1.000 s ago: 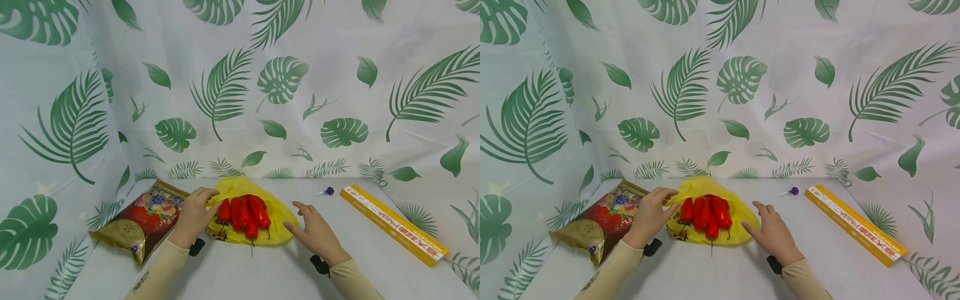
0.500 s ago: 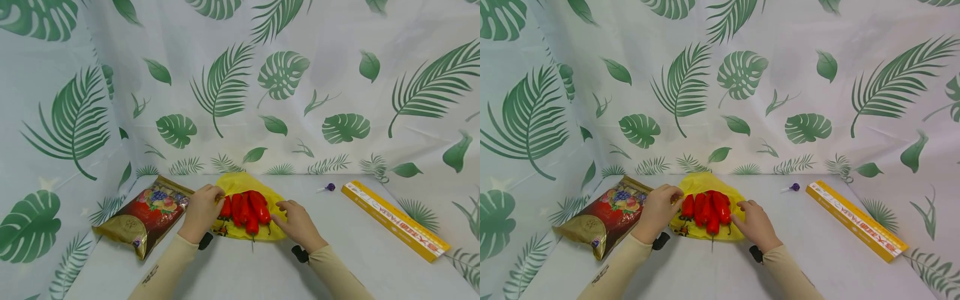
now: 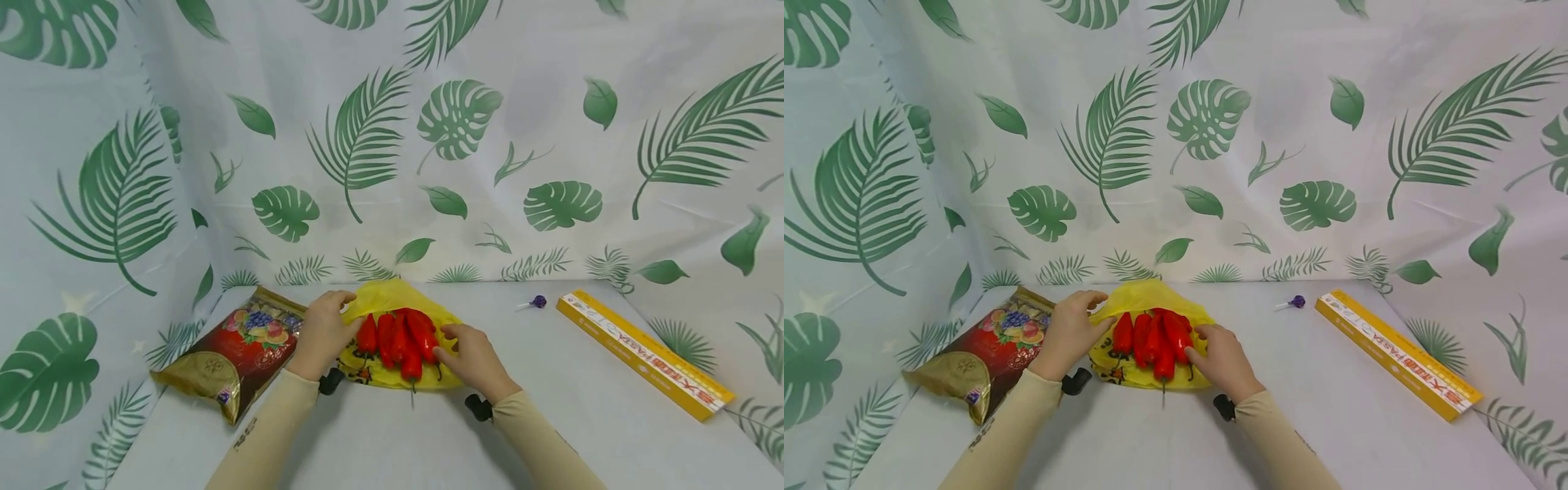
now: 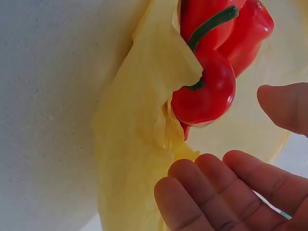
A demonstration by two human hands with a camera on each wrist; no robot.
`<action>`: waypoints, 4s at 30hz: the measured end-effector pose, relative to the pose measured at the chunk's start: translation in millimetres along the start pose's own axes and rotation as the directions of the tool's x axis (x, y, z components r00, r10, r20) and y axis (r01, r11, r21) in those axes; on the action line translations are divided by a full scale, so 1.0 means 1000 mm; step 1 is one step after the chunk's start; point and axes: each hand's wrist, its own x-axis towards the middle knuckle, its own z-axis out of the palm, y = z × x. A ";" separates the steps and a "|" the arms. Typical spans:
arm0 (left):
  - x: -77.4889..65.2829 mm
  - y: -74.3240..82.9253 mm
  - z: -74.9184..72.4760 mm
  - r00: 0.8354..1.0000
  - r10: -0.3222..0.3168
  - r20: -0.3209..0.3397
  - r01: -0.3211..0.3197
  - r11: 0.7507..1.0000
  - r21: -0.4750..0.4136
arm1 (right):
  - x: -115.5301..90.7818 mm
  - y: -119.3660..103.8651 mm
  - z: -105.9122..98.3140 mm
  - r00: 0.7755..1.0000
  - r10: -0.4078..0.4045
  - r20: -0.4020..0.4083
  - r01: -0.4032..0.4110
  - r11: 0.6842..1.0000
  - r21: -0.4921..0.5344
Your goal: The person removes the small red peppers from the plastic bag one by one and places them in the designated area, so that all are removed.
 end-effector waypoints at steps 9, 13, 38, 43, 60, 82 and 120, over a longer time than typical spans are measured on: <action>0.002 0.001 -0.001 1.000 0.002 0.030 -0.002 1.000 -0.018 | 0.005 -0.004 0.004 1.000 -0.022 -0.019 0.022 1.000 0.021; 0.000 0.004 -0.003 1.000 0.021 -0.012 -0.021 0.999 -0.025 | 0.011 -0.006 0.010 1.000 -0.006 -0.030 0.006 1.000 0.013; -0.004 0.007 0.000 0.997 0.073 -0.032 -0.073 0.997 -0.024 | 0.036 -0.019 0.029 0.995 0.103 -0.013 -0.103 0.994 0.026; -0.004 0.007 0.000 0.997 0.066 -0.032 -0.067 0.997 -0.031 | 0.028 -0.020 0.023 0.996 0.087 -0.024 -0.086 0.996 0.029; -0.012 0.001 -0.004 0.999 0.024 -0.027 -0.025 0.999 -0.041 | -0.026 -0.008 -0.013 0.999 0.054 0.000 -0.053 0.990 0.129; -0.017 0.012 0.001 0.999 0.045 -0.023 -0.046 0.997 -0.063 | -0.089 0.077 -0.064 0.987 0.157 -0.025 -0.158 0.987 -0.032; -0.018 0.012 -0.003 0.996 0.081 -0.042 -0.084 0.994 -0.064 | -0.099 0.143 -0.111 0.897 0.436 -0.081 -0.443 0.887 -0.132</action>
